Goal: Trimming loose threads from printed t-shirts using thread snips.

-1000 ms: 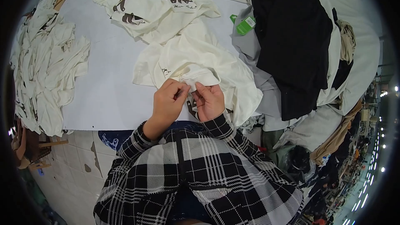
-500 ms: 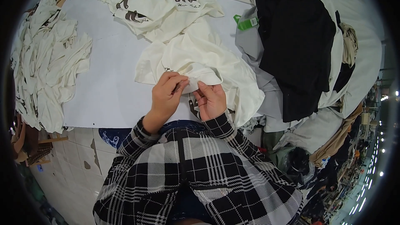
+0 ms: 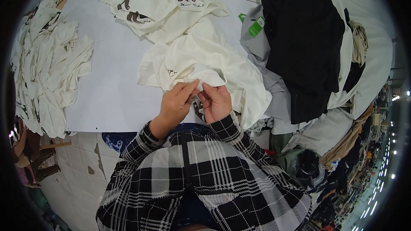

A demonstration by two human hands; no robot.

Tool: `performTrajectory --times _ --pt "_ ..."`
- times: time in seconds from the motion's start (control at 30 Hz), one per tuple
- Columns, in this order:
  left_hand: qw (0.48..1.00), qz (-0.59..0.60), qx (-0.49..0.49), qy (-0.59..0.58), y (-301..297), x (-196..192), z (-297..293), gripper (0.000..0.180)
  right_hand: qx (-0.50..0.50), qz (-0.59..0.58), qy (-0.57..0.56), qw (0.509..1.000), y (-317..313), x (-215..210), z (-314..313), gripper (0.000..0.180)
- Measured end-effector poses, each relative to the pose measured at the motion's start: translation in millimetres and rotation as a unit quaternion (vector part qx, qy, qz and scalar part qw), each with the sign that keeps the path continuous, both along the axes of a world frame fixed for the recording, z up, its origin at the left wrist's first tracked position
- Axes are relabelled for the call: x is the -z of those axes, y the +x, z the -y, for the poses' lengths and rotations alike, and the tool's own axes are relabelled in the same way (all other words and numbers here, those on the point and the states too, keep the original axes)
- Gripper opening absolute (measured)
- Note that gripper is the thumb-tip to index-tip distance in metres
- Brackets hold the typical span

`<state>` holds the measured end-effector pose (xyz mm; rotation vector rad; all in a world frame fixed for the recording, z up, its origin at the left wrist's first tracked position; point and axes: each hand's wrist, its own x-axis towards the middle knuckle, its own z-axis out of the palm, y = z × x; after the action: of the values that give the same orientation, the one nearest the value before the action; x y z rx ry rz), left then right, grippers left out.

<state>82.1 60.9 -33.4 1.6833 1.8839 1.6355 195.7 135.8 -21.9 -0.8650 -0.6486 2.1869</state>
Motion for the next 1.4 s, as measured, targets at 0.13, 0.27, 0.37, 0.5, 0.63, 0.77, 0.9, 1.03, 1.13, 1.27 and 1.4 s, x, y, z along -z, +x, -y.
performTrajectory --times 0.13,0.27,0.37,0.5,0.63,0.77,0.9,1.03,1.13,1.27,1.4 --pt "0.992 -0.116 -0.017 0.051 -3.5 5.0 -6.6 0.025 -0.023 0.008 0.008 1.000 1.8 3.0 -2.8 0.022" --pt "0.997 0.072 -0.025 -0.012 -8.2 2.3 -12.2 0.010 -0.001 0.012 -0.034 0.999 0.8 1.4 0.3 0.025" --pt "0.896 0.431 0.022 -0.108 -14.0 -9.9 -10.8 0.011 0.026 0.009 -0.051 0.998 3.9 3.9 4.8 0.024" --pt "0.813 0.562 0.088 -0.125 -27.0 -17.9 -6.1 0.014 0.075 0.026 -0.043 0.996 4.1 2.0 15.1 0.029" --pt "0.896 0.410 0.046 -0.162 -10.7 -33.2 8.7 0.013 0.110 0.042 0.004 0.993 3.4 1.6 17.4 0.033" --pt "0.919 0.362 -0.041 -0.152 12.6 -20.2 12.4 0.019 0.133 0.059 0.026 0.989 -9.5 -3.5 22.5 0.032" --pt "0.876 0.439 -0.083 -0.182 12.6 -17.2 8.5 0.020 0.176 0.025 0.144 0.974 -23.1 2.3 29.8 0.030" --pt "0.872 0.445 -0.064 -0.192 8.1 -15.3 2.8 0.021 0.163 0.027 0.257 0.952 -16.9 24.0 30.8 0.033" --pt "0.902 0.382 -0.053 -0.196 6.0 -11.9 2.4 0.022 0.152 0.105 0.324 0.928 -9.1 30.7 24.5 0.037" --pt "0.906 0.370 0.013 -0.204 -3.0 -9.7 5.7 0.019 0.193 0.068 0.340 0.918 -12.4 24.3 25.8 0.044" --pt "0.890 0.403 0.079 -0.199 -8.6 -17.3 7.3 0.021 0.200 0.120 0.470 0.851 -13.6 17.1 24.2 0.061"
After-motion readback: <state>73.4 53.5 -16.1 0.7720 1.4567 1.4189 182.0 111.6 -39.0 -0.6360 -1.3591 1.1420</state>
